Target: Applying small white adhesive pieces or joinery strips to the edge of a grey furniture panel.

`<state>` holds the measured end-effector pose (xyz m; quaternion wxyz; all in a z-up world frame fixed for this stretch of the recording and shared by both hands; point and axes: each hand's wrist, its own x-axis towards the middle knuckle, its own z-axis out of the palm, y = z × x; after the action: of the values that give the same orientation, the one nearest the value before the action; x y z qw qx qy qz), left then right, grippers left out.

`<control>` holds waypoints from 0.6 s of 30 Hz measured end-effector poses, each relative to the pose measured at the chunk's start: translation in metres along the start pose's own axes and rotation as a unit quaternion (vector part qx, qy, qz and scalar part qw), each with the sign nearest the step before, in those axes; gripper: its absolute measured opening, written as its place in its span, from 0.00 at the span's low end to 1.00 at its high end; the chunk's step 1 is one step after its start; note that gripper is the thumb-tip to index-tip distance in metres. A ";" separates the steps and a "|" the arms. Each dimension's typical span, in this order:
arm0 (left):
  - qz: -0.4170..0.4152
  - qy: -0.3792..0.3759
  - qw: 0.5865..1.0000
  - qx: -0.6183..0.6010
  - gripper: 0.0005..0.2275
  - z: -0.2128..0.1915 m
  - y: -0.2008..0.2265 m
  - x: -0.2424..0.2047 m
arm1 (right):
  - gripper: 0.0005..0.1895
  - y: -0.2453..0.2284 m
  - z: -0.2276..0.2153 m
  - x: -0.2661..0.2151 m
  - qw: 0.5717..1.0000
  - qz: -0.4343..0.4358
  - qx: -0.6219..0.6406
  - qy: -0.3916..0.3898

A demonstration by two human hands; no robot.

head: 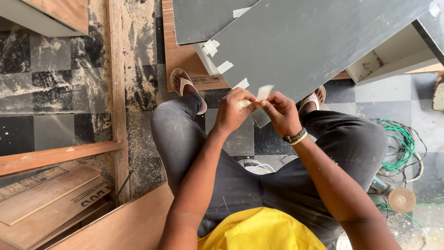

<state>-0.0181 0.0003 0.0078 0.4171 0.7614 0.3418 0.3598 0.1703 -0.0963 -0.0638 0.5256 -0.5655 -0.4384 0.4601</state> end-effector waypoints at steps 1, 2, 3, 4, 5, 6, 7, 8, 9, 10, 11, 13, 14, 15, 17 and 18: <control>0.001 -0.001 1.000 -0.002 0.12 -0.001 0.003 0.001 | 0.10 -0.008 0.001 0.002 1.000 0.000 -0.001 0.001; -0.021 -0.024 0.999 -0.023 0.13 -0.002 0.006 0.003 | 0.09 -0.016 0.002 0.005 0.999 0.003 0.053 0.006; -0.042 -0.047 0.997 -0.045 0.15 -0.004 0.009 0.005 | 0.07 -0.024 0.004 0.008 0.994 0.005 0.107 0.010; -0.041 -0.048 0.997 -0.047 0.15 -0.003 0.008 0.005 | 0.07 -0.034 0.005 0.010 0.994 0.005 0.106 0.011; -0.054 -0.052 0.995 -0.060 0.16 -0.003 0.006 0.006 | 0.06 -0.044 0.007 0.013 0.989 0.033 0.135 0.041; -0.068 -0.055 0.993 -0.073 0.16 -0.003 0.005 0.005 | 0.06 -0.054 0.010 0.015 0.982 0.062 0.165 0.070; -0.069 -0.054 0.993 -0.075 0.16 0.000 -0.002 0.004 | 0.06 -0.050 0.006 0.018 0.982 0.063 0.163 0.070; -0.058 -0.056 0.990 -0.117 0.18 0.002 -0.009 0.002 | 0.04 -0.046 0.002 0.021 0.976 0.044 0.168 0.129; -0.047 -0.058 0.984 -0.159 0.22 0.004 -0.015 0.000 | 0.03 -0.043 -0.002 0.025 0.967 0.024 0.173 0.187; -0.048 -0.056 0.984 -0.160 0.22 0.003 -0.012 0.001 | 0.03 -0.037 -0.005 0.025 0.967 0.025 0.172 0.186; -0.070 -0.056 0.973 -0.213 0.25 0.001 -0.009 0.001 | 0.03 -0.032 -0.008 0.026 0.979 -0.034 0.067 0.191; -0.092 -0.055 0.958 -0.267 0.29 0.003 -0.009 0.002 | 0.04 -0.035 -0.003 0.022 0.976 -0.092 -0.040 0.193; -0.101 -0.048 0.955 -0.276 0.31 0.005 -0.012 0.003 | 0.03 -0.044 0.006 0.019 0.969 -0.166 -0.112 0.145; -0.110 -0.041 0.951 -0.285 0.32 0.008 -0.016 0.003 | 0.04 -0.052 0.015 0.015 0.950 -0.238 -0.182 0.093; -0.142 -0.018 0.953 -0.267 0.34 0.018 -0.032 0.000 | 0.05 -0.063 0.034 0.007 0.967 -0.164 -0.176 0.083; -0.174 0.002 0.952 -0.250 0.36 0.023 -0.039 -0.002 | 0.08 -0.068 0.044 0.002 0.978 -0.089 -0.171 0.074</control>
<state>-0.0085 0.0057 -0.0368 0.6498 0.5608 0.3684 0.3571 0.1267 -0.0818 0.0032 0.4911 -0.6383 -0.5189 0.2865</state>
